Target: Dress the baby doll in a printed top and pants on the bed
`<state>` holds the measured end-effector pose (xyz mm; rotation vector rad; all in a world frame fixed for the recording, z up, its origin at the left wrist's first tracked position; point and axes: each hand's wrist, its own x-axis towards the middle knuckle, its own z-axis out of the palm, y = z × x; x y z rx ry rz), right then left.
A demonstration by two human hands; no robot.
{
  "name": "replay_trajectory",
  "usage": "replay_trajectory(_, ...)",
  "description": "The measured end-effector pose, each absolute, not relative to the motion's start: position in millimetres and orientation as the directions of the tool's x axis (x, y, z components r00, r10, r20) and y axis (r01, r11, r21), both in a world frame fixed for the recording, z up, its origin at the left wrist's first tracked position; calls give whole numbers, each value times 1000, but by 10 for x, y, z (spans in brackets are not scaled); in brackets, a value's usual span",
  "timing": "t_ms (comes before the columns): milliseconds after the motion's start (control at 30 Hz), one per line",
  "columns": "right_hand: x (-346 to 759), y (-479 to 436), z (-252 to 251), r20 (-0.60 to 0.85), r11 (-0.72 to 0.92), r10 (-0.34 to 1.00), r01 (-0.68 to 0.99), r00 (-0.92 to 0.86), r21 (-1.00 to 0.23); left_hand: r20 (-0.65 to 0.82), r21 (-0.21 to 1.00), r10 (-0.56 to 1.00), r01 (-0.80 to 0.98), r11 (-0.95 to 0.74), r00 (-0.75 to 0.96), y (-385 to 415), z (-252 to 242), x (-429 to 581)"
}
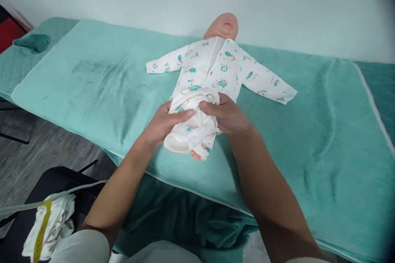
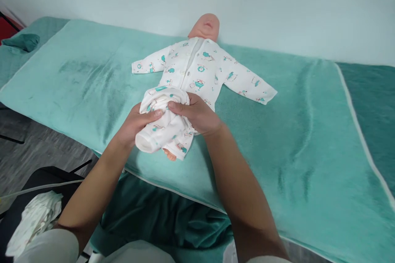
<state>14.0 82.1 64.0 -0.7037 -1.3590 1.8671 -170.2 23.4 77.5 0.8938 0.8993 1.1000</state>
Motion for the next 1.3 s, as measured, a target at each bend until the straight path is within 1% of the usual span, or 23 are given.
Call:
replay_trajectory(100, 164, 807, 661, -27, -172, 770, -166, -637, -971, -73, 909, 988, -400, 121, 134, 273, 764, -1644)
replay_trajectory(167, 203, 813, 669, -13, -147, 740, -142, -673, -979, -46, 911, 993, -402, 88, 111, 285, 771, -1621)
replay_trajectory(233, 250, 828, 678, 8, -121, 673, -122, -740, -985, -26, 926, 995, -373, 59, 94, 261, 790, -1625)
replay_trajectory(300, 283, 838, 695, 1, -85, 601, -66, -799, -994, 4, 963, 997, -268, 16, 75, 193, 824, -1652)
replay_trajectory(333, 289, 838, 709, -7, -56, 593, -32, -805, -998, 26, 984, 997, -180, -13, 71, 145, 847, -1669)
replay_trajectory(400, 277, 826, 745, -11, 15, 635, 27, -772, -1000, 42, 998, 996, 31, -45, 82, 32, 898, -1698)
replay_trajectory(467, 245, 805, 790, -1, 86, 672, 80, -740, -993, 1, 982, 997, 188, -16, 76, -87, 935, -1702)
replay_trajectory(533, 207, 782, 836, -16, 132, 664, 138, -748, -982, -57, 974, 998, 222, 52, 20, -199, 933, -1670)
replay_trajectory(700, 130, 757, 918, -103, 202, 662, 308, -743, -930, -83, 994, 985, 54, 92, -154, -457, 833, -1510)
replay_trajectory(833, 90, 741, 955, -98, 342, 649, 404, -755, -849, -207, 975, 948, -134, 178, -244, -685, 859, -1440)
replay_trajectory(933, 64, 711, 999, -130, 417, 617, 462, -776, -782, -303, 921, 909, -332, 202, -286, -856, 899, -1406)
replay_trajectory(1033, 42, 682, 1034, -191, 451, 599, 525, -778, -722, -425, 816, 855, -534, 220, -297, -997, 881, -1349)
replay_trajectory(1100, 32, 669, 1037, -204, 467, 598, 543, -775, -698, -493, 749, 816, -625, 221, -301, -1063, 829, -1311)
replay_trajectory(1200, 19, 654, 1018, -206, 465, 614, 560, -762, -685, -534, 705, 779, -681, 198, -327, -1124, 699, -1289)
replay_trajectory(1300, -2, 635, 996, -194, 479, 625, 568, -756, -669, -532, 733, 769, -649, 206, -356, -1143, 544, -1341)
